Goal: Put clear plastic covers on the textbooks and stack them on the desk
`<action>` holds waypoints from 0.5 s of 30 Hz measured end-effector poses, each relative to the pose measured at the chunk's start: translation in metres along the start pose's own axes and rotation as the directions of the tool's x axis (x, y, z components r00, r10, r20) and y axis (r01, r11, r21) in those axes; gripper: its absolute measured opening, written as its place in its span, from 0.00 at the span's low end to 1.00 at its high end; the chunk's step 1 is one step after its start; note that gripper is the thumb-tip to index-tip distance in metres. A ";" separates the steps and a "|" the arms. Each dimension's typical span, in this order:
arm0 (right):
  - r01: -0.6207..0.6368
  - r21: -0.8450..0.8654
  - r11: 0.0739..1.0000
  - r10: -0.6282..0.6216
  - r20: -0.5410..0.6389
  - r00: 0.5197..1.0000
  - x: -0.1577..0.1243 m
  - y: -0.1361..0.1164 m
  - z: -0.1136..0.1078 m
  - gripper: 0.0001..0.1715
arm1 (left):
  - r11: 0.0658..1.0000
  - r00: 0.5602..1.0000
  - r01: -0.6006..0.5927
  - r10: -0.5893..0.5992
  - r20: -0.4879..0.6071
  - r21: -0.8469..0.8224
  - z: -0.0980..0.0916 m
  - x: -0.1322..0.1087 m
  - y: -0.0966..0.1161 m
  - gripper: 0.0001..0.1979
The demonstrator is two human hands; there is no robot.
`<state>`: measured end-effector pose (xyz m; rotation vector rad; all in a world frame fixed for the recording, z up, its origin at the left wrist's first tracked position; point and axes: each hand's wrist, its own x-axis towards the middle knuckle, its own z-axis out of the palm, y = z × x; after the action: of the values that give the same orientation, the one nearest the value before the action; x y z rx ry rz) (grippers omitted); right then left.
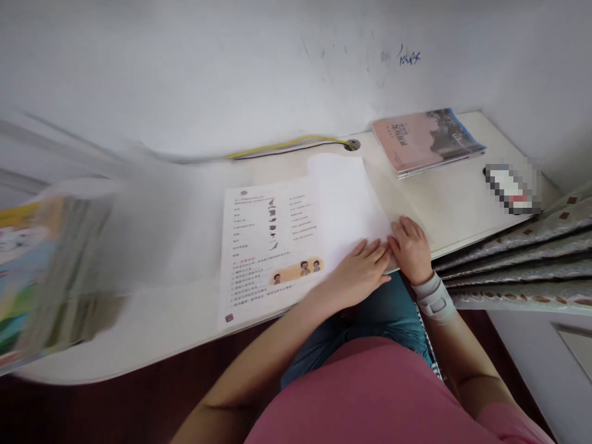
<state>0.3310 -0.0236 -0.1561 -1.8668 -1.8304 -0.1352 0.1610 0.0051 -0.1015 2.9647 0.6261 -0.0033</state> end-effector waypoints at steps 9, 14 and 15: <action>-0.012 -0.031 0.999 0.013 0.012 1.000 -0.001 -0.003 0.002 0.19 | 0.899 0.905 0.426 -0.424 -0.043 0.098 -0.082 0.092 -0.136 0.18; -0.011 -0.025 1.000 0.011 0.003 1.000 -0.001 -0.003 0.003 0.19 | 0.845 0.834 0.510 -0.531 0.149 0.161 -0.065 0.123 -0.175 0.19; -0.007 -0.024 1.000 0.007 0.003 1.000 -0.001 -0.003 0.004 0.19 | 0.843 0.832 0.512 -0.535 0.147 0.167 -0.063 0.122 -0.177 0.19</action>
<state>0.3266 -0.0233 -0.1586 -1.8903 -1.8319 -0.1531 0.2004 0.2220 -0.0615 2.7409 1.4313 -0.3761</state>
